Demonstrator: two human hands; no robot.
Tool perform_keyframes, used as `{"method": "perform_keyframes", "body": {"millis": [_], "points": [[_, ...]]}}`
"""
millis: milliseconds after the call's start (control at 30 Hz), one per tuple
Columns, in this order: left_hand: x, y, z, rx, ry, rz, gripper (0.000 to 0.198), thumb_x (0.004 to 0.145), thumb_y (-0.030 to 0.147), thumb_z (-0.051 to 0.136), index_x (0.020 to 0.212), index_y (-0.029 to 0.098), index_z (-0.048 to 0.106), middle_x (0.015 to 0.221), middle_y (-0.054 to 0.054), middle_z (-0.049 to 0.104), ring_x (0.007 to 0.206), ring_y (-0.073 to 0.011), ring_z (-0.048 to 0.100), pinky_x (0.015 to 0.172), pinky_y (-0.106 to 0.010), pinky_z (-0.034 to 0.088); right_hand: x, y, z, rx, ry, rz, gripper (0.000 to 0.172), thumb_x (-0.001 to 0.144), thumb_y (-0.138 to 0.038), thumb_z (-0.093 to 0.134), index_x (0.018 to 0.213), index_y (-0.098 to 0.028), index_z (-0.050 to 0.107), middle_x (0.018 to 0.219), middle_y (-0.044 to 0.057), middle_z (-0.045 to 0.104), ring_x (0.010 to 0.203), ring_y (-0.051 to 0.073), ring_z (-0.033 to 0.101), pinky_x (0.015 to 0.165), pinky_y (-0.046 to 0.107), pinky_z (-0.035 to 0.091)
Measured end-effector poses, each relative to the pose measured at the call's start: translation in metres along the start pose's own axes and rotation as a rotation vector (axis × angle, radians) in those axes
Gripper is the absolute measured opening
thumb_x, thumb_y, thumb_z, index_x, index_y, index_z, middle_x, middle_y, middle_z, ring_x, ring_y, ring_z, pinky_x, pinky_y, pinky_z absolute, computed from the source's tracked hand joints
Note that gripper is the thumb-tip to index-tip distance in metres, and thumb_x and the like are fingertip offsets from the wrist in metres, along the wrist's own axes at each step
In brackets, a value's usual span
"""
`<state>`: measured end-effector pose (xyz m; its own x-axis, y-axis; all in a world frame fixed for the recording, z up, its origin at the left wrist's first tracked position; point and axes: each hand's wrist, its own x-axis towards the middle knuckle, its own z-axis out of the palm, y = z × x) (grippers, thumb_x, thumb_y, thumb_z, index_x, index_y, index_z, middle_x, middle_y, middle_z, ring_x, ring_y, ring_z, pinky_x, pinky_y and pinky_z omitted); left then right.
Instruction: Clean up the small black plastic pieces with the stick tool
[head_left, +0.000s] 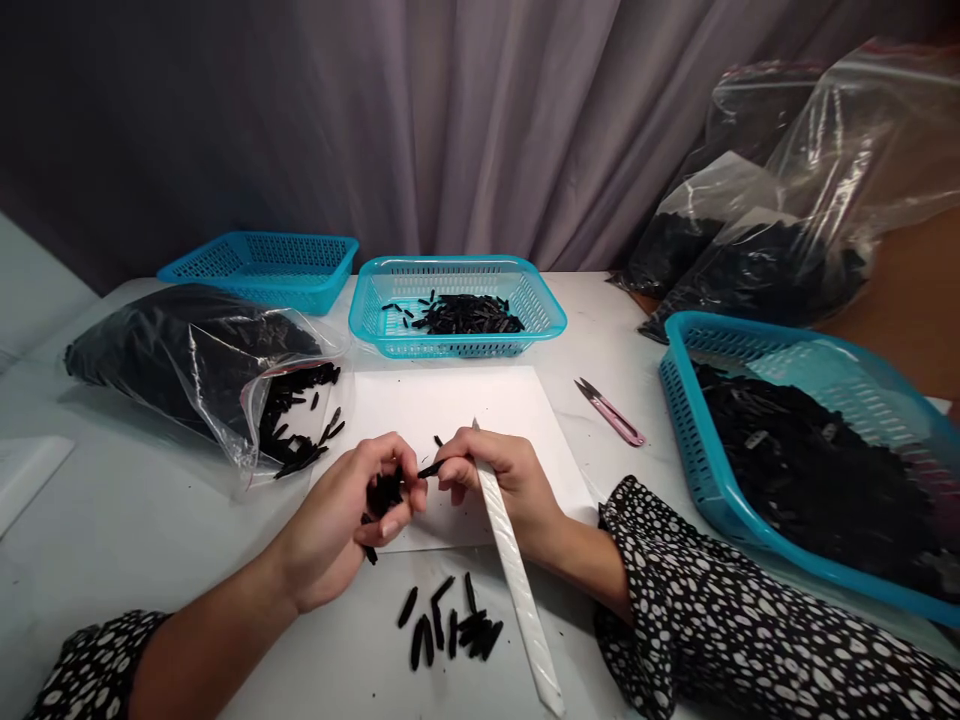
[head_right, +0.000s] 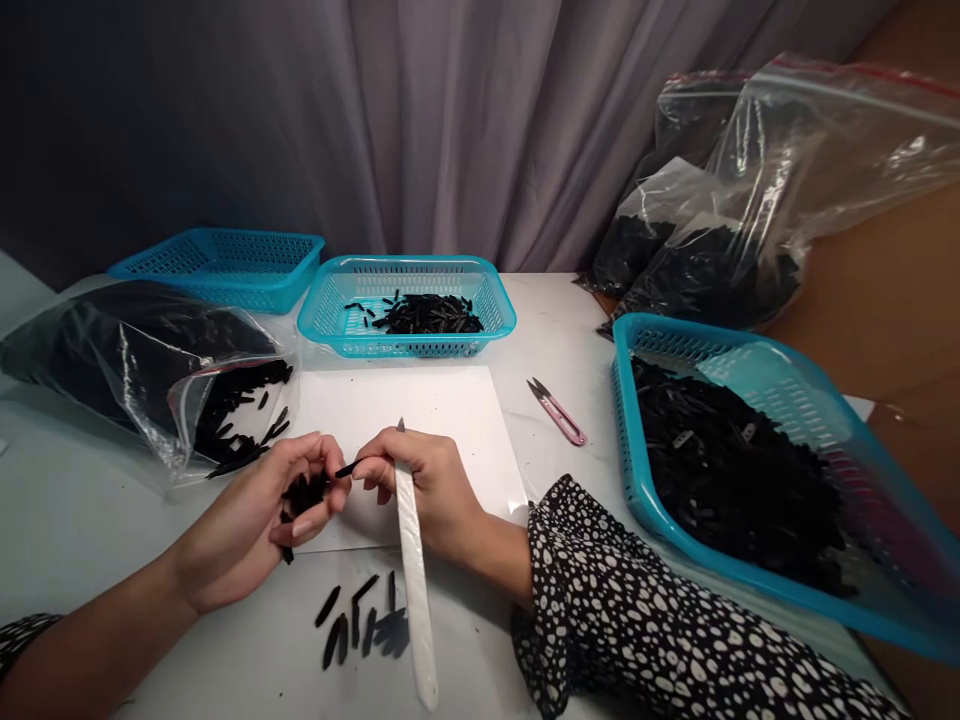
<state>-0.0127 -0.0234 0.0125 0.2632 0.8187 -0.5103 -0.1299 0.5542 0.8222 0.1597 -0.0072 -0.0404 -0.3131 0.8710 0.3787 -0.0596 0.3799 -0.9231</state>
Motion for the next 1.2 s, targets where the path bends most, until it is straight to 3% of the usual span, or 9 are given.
{"method": "perform_keyframes", "body": {"millis": [133,300,467,700,833,1033,1200], "points": [[-0.003,-0.004,0.001,0.196,-0.114,0.079,0.035,0.090,0.046,0.062,0.072,0.017,0.053,0.062,0.004,0.058,0.045,-0.0039,0.030,0.046,-0.022,0.017,-0.002,-0.002,0.001,-0.194,-0.022,-0.076,0.022,0.094,-0.022,0.058,0.073,-0.020,0.064,0.061,-0.002,0.060,0.051,0.011,0.051,0.048,0.023,0.041],[-0.008,-0.001,0.002,0.194,-0.164,0.102,0.033,0.092,0.039,0.061,0.069,0.017,0.050,0.064,0.003,0.058,0.047,-0.0044,0.030,0.048,-0.023,0.018,-0.004,-0.005,0.002,-0.256,-0.034,-0.170,0.017,0.090,-0.017,0.059,0.074,-0.020,0.065,0.064,0.000,0.063,0.052,0.011,0.051,0.049,0.024,0.042],[-0.013,0.003,0.005,0.211,-0.159,0.115,0.029,0.093,0.037,0.053,0.072,0.017,0.051,0.067,0.003,0.058,0.049,-0.0053,0.032,0.048,-0.024,0.017,-0.006,-0.005,0.003,-0.168,0.028,-0.166,0.013,0.087,-0.012,0.062,0.078,-0.020,0.066,0.065,-0.001,0.063,0.055,0.011,0.053,0.050,0.022,0.042],[-0.011,0.001,0.003,0.311,-0.150,0.171,0.034,0.094,0.044,0.051,0.071,0.019,0.051,0.066,0.003,0.056,0.050,-0.0064,0.032,0.049,-0.026,0.020,-0.006,-0.005,0.003,-0.178,0.009,-0.200,0.013,0.090,-0.015,0.062,0.079,-0.019,0.067,0.063,-0.002,0.062,0.054,0.011,0.053,0.049,0.024,0.042],[-0.011,-0.002,-0.001,0.350,-0.132,0.151,0.028,0.090,0.037,0.058,0.071,0.020,0.049,0.064,0.005,0.055,0.049,-0.0065,0.029,0.049,-0.027,0.019,-0.007,-0.007,0.003,-0.199,-0.026,-0.248,0.012,0.089,-0.015,0.063,0.079,-0.019,0.066,0.065,-0.001,0.061,0.055,0.011,0.051,0.049,0.024,0.042],[-0.014,-0.002,-0.003,0.326,-0.138,0.165,0.013,0.084,0.023,0.053,0.072,0.021,0.048,0.063,0.005,0.054,0.051,-0.0080,0.030,0.049,-0.026,0.019,-0.008,-0.007,0.004,-0.220,-0.041,-0.308,0.012,0.091,-0.011,0.060,0.084,-0.017,0.067,0.066,0.000,0.062,0.057,0.012,0.053,0.050,0.024,0.042],[-0.015,0.001,-0.001,0.290,-0.141,0.139,0.010,0.080,0.025,0.052,0.071,0.020,0.049,0.062,0.005,0.056,0.049,-0.0071,0.030,0.048,-0.025,0.018,-0.007,-0.008,0.005,-0.201,-0.035,-0.298,0.009,0.091,-0.015,0.062,0.083,-0.017,0.066,0.066,0.000,0.065,0.058,0.012,0.055,0.052,0.024,0.045]]}}
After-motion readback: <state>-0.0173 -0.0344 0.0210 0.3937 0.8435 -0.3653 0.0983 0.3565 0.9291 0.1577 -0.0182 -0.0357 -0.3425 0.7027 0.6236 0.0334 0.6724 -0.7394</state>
